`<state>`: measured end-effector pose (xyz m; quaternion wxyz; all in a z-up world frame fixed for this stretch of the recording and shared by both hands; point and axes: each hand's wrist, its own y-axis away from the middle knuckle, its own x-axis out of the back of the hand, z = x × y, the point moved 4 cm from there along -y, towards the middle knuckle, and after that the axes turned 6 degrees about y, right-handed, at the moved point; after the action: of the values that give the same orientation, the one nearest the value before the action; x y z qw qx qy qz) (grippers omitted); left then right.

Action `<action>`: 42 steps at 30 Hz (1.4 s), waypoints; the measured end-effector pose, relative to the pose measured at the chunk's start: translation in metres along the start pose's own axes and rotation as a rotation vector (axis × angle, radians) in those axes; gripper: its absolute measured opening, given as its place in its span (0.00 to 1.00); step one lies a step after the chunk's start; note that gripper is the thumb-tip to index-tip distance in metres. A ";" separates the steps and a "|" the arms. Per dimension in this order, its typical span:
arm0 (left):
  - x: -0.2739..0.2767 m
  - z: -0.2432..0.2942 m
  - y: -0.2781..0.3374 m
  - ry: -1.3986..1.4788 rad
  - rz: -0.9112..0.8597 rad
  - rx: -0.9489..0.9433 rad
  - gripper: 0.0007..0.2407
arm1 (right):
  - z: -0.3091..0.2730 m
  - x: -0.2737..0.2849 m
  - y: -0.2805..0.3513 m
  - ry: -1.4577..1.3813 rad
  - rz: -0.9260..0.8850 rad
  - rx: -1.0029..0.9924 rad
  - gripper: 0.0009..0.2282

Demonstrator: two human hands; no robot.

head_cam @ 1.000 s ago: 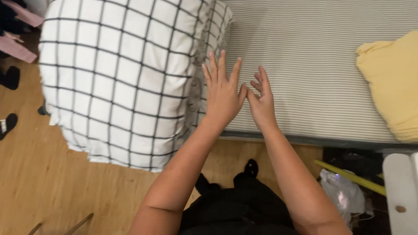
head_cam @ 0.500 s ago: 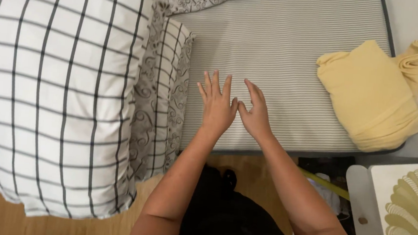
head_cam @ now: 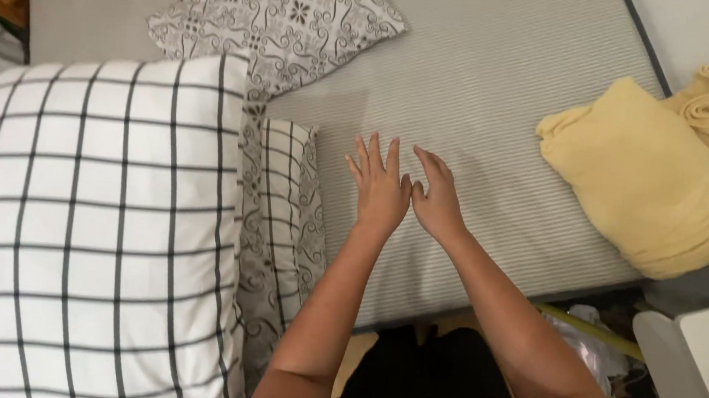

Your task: The person places a pillow into a patterned pillowcase on a bed. They insert the pillow, adjust the fabric to fit, and smooth the pillowcase. The person then arranges the finished pillow alongside other pillows on the bed.

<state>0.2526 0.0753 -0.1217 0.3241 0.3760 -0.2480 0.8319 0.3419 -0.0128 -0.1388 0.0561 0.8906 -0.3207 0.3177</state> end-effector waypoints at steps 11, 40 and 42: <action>-0.005 -0.051 -0.073 0.048 0.083 0.056 0.32 | -0.001 -0.037 -0.088 0.044 -0.047 -0.001 0.28; -0.116 -0.253 -0.300 -0.041 0.066 0.477 0.44 | 0.302 -0.243 -0.420 0.033 -0.173 -0.210 0.31; -0.118 -0.256 -0.300 -0.037 0.109 0.455 0.42 | 0.338 -0.260 -0.434 -0.014 -0.141 -0.285 0.31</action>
<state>0.4114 0.4017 -0.3154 0.1810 0.4405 -0.0800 0.8756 0.6301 0.3661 -0.5178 0.2021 0.8961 -0.2995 0.2579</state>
